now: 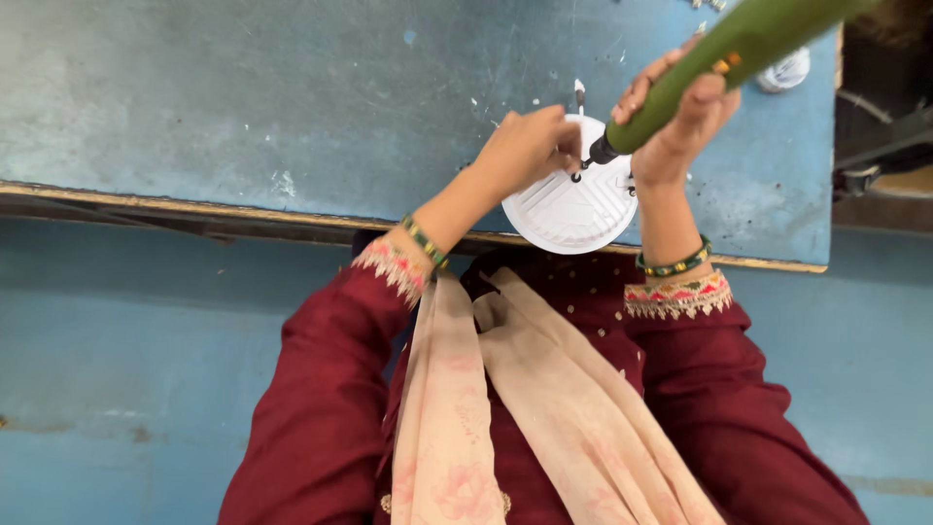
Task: The person attaches black mounting clips to the rim of a round white LED ceiling light base, positions screws, and drives them in using a green electric screwdriver. They flip the fixture, finish the remaining clips, and place the completed unit onto a stack of finished fixtures on the workbench.
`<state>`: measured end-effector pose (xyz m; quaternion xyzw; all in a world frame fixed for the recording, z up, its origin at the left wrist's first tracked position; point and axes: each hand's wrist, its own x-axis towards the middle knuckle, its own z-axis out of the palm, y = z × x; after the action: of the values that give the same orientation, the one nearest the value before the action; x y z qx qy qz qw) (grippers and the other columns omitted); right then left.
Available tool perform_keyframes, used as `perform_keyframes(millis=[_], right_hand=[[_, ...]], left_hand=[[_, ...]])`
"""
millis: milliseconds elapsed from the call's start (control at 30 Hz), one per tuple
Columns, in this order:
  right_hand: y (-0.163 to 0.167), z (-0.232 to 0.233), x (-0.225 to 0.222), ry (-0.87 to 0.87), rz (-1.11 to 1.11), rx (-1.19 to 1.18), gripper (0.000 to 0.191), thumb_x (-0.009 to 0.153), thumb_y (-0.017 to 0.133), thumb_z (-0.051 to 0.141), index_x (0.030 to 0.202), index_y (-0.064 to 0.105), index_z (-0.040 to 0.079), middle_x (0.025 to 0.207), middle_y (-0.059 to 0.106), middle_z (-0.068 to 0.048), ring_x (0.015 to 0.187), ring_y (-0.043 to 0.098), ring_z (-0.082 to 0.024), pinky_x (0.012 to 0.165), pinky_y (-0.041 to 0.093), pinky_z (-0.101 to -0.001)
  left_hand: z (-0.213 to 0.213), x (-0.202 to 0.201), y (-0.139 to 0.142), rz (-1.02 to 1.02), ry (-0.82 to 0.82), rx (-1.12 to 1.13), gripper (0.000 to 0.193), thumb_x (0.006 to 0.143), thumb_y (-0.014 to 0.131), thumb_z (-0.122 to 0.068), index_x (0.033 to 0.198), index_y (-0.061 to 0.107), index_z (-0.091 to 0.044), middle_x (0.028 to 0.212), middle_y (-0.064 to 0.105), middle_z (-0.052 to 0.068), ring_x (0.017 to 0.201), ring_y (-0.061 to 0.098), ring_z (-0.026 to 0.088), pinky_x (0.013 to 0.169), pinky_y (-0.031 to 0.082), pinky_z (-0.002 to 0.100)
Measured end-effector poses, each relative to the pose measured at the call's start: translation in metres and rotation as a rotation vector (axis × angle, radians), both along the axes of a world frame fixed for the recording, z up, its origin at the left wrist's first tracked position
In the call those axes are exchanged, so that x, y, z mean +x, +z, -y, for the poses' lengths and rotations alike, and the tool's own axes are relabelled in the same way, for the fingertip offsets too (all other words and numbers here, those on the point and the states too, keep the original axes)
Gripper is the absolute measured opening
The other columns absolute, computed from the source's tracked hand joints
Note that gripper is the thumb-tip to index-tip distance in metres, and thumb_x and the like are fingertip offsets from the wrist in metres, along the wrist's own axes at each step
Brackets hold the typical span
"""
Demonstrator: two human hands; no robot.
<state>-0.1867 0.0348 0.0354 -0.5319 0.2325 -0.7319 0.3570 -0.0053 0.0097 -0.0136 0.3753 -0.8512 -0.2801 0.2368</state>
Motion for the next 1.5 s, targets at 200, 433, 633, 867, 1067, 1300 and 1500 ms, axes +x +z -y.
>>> perform_keyframes(millis=[200,433,633,867,1067,1300,1500], right_hand=[[0.01,-0.022,-0.005,-0.156,0.006,-0.156,0.07,0.102,0.065,0.056,0.147,0.032,0.014,0.106,0.056,-0.009,0.07,0.062,-0.018,0.056,0.058,-0.0333],[0.032,-0.021,-0.037,-0.05,-0.077,-0.029,0.054,0.11,0.071,0.045,0.137,0.043,0.006,0.092,0.054,-0.014,0.076,0.059,-0.024,0.068,0.055,-0.0413],[0.014,-0.019,-0.041,0.068,0.045,-0.002,0.076,0.1,0.048,0.073,0.116,0.051,-0.001,0.084,0.051,-0.015,0.062,0.052,-0.026,0.058,0.048,-0.0394],[-0.009,-0.018,-0.033,0.006,0.002,0.044,0.085,0.092,0.038,0.081,0.107,0.051,-0.002,0.077,0.051,-0.018,0.056,0.051,-0.029,0.054,0.046,-0.038],[-0.023,-0.008,-0.035,-0.029,0.007,0.011,0.083,0.09,0.031,0.08,0.1,0.05,0.0,0.075,0.052,-0.017,0.054,0.052,-0.029,0.054,0.047,-0.0391],[-0.033,0.0,-0.044,-0.046,-0.008,-0.034,0.079,0.095,0.027,0.076,0.092,0.048,0.0,0.076,0.049,-0.019,0.056,0.05,-0.031,0.057,0.046,-0.041],[-0.039,0.001,-0.051,-0.042,0.039,-0.004,0.081,0.095,0.027,0.078,0.092,0.05,0.0,0.081,0.053,-0.016,0.057,0.053,-0.029,0.058,0.049,-0.0401]], left_hand=[[-0.046,0.02,-0.027,-0.269,0.08,-0.291,0.065,0.084,0.083,-0.055,0.134,0.061,-0.019,0.143,0.05,0.006,0.135,0.042,0.034,0.112,0.035,0.052],[-0.044,0.019,-0.021,-0.222,0.032,-0.265,0.075,0.076,0.086,-0.06,0.138,0.06,-0.026,0.141,0.054,0.0,0.14,0.042,0.03,0.115,0.033,0.052],[-0.046,0.02,-0.022,-0.228,0.022,-0.264,0.07,0.076,0.089,-0.056,0.136,0.063,-0.029,0.14,0.054,-0.001,0.138,0.042,0.029,0.114,0.032,0.051],[-0.042,0.019,-0.025,-0.231,0.017,-0.278,0.067,0.077,0.09,-0.057,0.132,0.065,-0.029,0.14,0.054,-0.003,0.139,0.042,0.029,0.112,0.033,0.051],[-0.04,0.019,-0.03,-0.22,0.017,-0.298,0.067,0.077,0.091,-0.058,0.131,0.065,-0.028,0.141,0.053,-0.002,0.139,0.041,0.029,0.112,0.034,0.051],[-0.04,0.018,-0.032,-0.227,0.021,-0.312,0.069,0.077,0.093,-0.057,0.131,0.064,-0.026,0.142,0.052,-0.001,0.139,0.04,0.03,0.111,0.034,0.052],[-0.041,0.018,-0.03,-0.233,0.023,-0.293,0.07,0.077,0.093,-0.056,0.133,0.064,-0.026,0.142,0.052,-0.002,0.139,0.041,0.029,0.111,0.035,0.051]])
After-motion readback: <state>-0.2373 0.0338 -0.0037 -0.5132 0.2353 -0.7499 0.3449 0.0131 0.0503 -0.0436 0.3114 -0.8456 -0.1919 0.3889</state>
